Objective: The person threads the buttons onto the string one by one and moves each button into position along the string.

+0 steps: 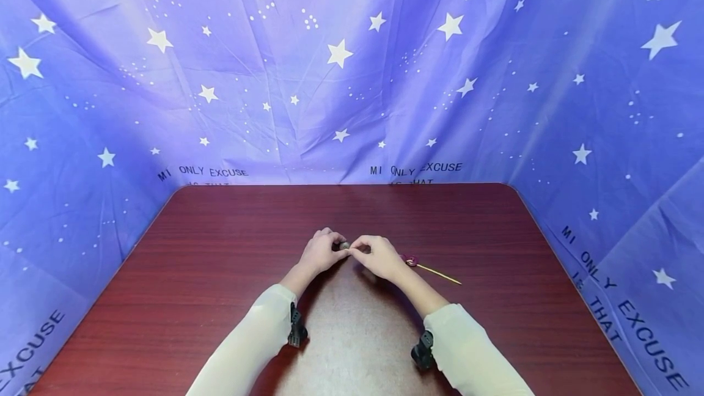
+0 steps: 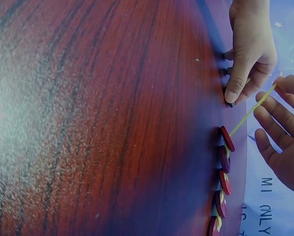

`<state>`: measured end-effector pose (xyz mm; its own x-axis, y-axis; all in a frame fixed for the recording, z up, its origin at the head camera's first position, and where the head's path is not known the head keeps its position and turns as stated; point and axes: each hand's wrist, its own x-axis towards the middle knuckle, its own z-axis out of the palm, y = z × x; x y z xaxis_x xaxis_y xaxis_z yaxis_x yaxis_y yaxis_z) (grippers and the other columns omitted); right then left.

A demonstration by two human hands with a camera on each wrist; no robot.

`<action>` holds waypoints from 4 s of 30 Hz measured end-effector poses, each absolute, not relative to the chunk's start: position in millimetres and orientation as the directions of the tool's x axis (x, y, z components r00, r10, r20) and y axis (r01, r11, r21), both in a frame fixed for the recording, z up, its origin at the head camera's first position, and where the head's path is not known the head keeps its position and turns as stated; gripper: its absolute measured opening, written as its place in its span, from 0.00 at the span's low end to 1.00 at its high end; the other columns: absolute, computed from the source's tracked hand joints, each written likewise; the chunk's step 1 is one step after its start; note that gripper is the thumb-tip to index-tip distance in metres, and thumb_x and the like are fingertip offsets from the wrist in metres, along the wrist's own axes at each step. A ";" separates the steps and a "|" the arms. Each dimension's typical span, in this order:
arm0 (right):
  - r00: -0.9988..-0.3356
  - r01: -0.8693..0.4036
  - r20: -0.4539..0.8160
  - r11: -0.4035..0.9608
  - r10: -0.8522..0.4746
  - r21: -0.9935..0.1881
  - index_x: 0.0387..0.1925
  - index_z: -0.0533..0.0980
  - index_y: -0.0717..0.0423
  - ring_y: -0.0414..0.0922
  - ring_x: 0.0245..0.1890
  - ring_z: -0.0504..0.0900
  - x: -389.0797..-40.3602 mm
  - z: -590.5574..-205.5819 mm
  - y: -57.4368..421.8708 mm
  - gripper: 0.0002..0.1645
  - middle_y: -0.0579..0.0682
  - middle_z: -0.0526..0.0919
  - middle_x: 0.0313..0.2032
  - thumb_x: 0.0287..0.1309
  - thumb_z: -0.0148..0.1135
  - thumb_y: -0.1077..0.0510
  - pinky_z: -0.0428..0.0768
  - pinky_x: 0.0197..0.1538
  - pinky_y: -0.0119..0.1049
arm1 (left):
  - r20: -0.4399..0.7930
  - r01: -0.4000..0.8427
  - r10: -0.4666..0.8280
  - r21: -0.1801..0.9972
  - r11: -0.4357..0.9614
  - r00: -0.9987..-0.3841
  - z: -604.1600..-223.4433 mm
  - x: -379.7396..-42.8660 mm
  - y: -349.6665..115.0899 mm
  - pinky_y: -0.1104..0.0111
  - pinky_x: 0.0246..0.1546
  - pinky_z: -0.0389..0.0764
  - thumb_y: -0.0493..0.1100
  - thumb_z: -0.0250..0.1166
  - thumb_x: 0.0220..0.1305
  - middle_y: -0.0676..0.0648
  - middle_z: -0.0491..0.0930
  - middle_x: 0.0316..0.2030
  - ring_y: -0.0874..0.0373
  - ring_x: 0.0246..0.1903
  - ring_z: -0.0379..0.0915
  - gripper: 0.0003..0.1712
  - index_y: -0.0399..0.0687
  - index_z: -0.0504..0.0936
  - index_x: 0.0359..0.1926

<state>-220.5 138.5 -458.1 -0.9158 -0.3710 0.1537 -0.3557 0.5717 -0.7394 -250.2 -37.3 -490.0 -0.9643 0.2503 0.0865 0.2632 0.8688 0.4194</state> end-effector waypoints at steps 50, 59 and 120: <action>-0.909 -0.376 0.162 0.589 -0.383 -0.716 0.34 0.83 0.53 0.37 0.34 0.78 -222.0 -454.0 143.1 0.08 0.42 0.85 0.31 0.58 0.61 0.55 0.76 0.42 0.31 | 0.171 0.313 0.349 0.858 0.407 -0.922 -473.3 -236.5 -81.6 0.72 0.37 0.77 0.40 0.67 0.55 0.44 0.82 0.38 0.58 0.35 0.76 0.19 0.38 0.79 0.48; -0.907 -0.370 0.149 0.581 -0.393 -0.725 0.36 0.83 0.56 0.37 0.33 0.78 -221.5 -454.6 142.3 0.09 0.42 0.85 0.31 0.58 0.61 0.55 0.76 0.41 0.31 | 0.146 0.283 0.384 0.901 0.328 -0.912 -474.5 -229.9 -80.2 0.60 0.46 0.79 0.38 0.65 0.58 0.39 0.82 0.43 0.48 0.44 0.79 0.20 0.34 0.77 0.51; -0.897 -0.385 0.139 0.585 -0.420 -0.714 0.32 0.81 0.51 0.36 0.32 0.78 -222.1 -454.0 137.7 0.05 0.43 0.84 0.30 0.57 0.60 0.58 0.77 0.40 0.28 | 0.151 0.275 0.438 0.932 0.235 -0.886 -445.1 -204.8 -59.1 0.67 0.41 0.79 0.32 0.63 0.58 0.34 0.80 0.46 0.43 0.40 0.78 0.19 0.31 0.76 0.51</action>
<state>-222.1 137.7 -454.0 -0.8968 -0.4201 0.1392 -0.3848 0.5848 -0.7141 -204.8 -59.1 -445.1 -0.8863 0.4379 0.1510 0.2747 0.2345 0.9325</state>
